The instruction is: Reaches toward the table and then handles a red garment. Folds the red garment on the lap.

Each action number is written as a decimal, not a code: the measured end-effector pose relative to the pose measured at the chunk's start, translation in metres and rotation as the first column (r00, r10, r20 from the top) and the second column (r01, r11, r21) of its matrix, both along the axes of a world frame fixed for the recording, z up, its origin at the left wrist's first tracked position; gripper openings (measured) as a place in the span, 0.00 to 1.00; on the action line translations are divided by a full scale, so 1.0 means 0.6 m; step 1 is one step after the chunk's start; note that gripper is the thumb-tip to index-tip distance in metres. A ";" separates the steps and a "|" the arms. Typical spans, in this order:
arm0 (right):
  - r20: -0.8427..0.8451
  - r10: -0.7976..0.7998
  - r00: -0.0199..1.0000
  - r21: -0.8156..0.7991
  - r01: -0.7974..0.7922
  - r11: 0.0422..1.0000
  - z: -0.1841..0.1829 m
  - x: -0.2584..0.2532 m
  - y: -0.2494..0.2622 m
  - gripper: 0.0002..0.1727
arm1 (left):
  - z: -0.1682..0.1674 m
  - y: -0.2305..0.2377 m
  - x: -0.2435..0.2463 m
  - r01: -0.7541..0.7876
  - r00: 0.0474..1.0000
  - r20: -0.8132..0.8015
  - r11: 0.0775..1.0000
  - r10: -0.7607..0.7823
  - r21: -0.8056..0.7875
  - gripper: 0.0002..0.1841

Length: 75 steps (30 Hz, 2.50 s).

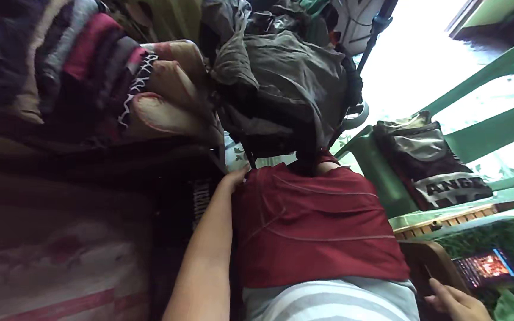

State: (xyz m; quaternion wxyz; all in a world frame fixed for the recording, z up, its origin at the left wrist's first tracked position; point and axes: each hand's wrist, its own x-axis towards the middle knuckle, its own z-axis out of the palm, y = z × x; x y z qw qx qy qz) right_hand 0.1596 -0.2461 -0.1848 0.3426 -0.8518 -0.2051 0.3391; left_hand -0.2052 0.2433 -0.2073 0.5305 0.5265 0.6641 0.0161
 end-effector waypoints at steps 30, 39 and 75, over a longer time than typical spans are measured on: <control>0.292 0.573 0.766 0.177 -0.632 0.755 0.128 0.000 0.331 0.21 | 0.086 0.029 -0.078 -0.271 0.670 0.741 0.946 0.051 0.180 0.16; 0.685 0.673 0.279 0.221 -0.960 0.173 0.227 -0.221 0.642 0.51 | 0.198 -0.048 -0.029 0.134 0.610 0.631 0.847 -0.480 0.515 0.19; 0.390 0.914 0.108 -0.018 -0.992 0.125 0.398 0.089 0.456 0.08 | 0.037 -0.253 -0.059 0.312 0.908 -0.216 0.234 -0.360 0.921 0.18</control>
